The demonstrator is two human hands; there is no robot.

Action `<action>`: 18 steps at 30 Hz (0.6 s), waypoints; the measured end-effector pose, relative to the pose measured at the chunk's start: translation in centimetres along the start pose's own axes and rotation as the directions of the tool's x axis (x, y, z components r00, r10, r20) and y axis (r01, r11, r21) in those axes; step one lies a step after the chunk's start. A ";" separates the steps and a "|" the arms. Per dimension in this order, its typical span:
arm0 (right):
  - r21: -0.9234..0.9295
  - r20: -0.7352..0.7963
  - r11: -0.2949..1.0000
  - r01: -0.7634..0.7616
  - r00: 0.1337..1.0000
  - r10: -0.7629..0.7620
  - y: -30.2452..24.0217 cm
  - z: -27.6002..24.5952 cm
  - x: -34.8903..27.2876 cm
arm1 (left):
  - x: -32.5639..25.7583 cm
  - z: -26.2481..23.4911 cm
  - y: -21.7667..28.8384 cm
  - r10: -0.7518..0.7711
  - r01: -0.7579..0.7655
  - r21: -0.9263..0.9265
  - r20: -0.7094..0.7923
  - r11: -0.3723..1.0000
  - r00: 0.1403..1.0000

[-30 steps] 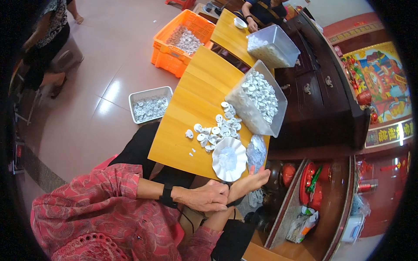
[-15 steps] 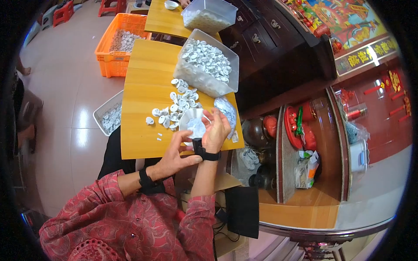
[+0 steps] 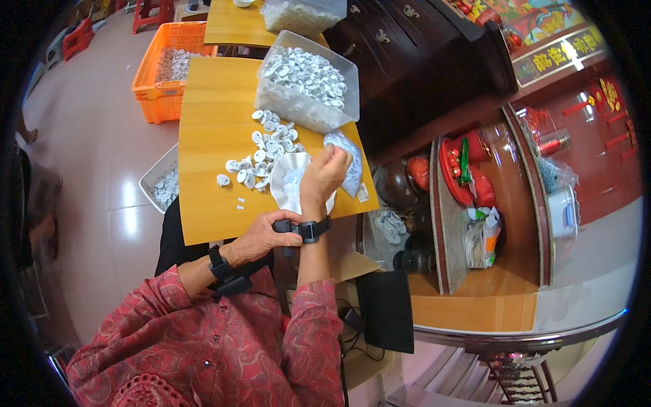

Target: Manually assembling small white plastic components at a table.

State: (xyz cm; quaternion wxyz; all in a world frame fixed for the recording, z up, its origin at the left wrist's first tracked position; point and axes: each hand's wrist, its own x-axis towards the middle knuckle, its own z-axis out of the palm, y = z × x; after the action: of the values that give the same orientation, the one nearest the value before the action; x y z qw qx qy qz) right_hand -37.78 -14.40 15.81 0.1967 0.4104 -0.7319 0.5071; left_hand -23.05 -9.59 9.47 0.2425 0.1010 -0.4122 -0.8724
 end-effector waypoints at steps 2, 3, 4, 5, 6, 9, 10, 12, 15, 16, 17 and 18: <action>-0.068 -0.027 0.972 0.225 0.973 -0.227 -0.3 0.3 0.4 | 0.1 -0.5 -0.7 0.009 -0.009 0.029 0.004 1.000 1.000; -0.081 0.025 0.957 0.279 0.960 -0.278 -0.4 0.4 0.5 | -0.1 -0.1 -0.8 -0.005 0.005 0.027 0.014 1.000 1.000; -0.087 0.080 0.939 0.333 0.942 -0.327 -0.5 0.3 0.6 | -0.4 0.3 -0.9 0.042 -0.023 0.177 -0.104 0.984 0.994; -0.112 0.130 0.932 0.345 0.935 -0.330 -0.5 -0.1 0.7 | -0.8 0.6 -0.8 0.109 -0.034 0.327 -0.213 0.944 0.971; -0.120 0.123 0.932 0.342 0.937 -0.328 0.2 -0.8 1.1 | -1.5 1.8 0.2 0.106 -0.034 0.329 -0.203 0.944 0.973; -0.137 0.230 0.913 0.383 0.909 -0.347 1.9 -2.0 2.5 | -5.2 6.9 4.7 0.477 -0.542 0.692 0.313 0.478 0.821; -0.156 0.244 0.910 0.385 0.907 -0.342 2.0 -2.0 2.9 | -6.7 9.2 5.7 0.528 -0.685 0.549 0.444 0.478 0.724; -0.144 0.275 0.895 0.422 0.886 -0.374 2.3 -2.5 3.4 | -9.3 13.2 7.2 0.326 -0.739 0.379 0.719 0.557 0.614; -0.078 0.344 0.872 0.483 0.834 -0.431 2.0 -2.6 2.7 | -10.4 17.0 8.1 0.386 -0.794 0.223 0.780 0.566 0.493; -0.071 0.387 0.873 0.483 0.820 -0.422 1.5 -2.6 2.1 | -10.4 17.3 8.3 0.431 -0.802 0.160 0.774 0.575 0.464; -0.062 0.412 0.867 0.494 0.804 -0.429 1.5 -2.3 1.3 | -10.6 17.5 8.4 0.477 -0.809 0.098 0.764 0.580 0.435; -0.067 0.435 0.859 0.508 0.789 -0.433 1.8 -2.5 1.0 | -10.9 18.2 8.3 0.485 -0.817 0.110 0.757 0.566 0.438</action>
State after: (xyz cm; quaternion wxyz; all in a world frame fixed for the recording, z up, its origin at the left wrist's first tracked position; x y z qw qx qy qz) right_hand -40.15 -12.30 16.51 0.1976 0.6565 -0.6731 0.2773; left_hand -17.70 3.56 27.23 0.3786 -0.3284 -0.6683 -0.5498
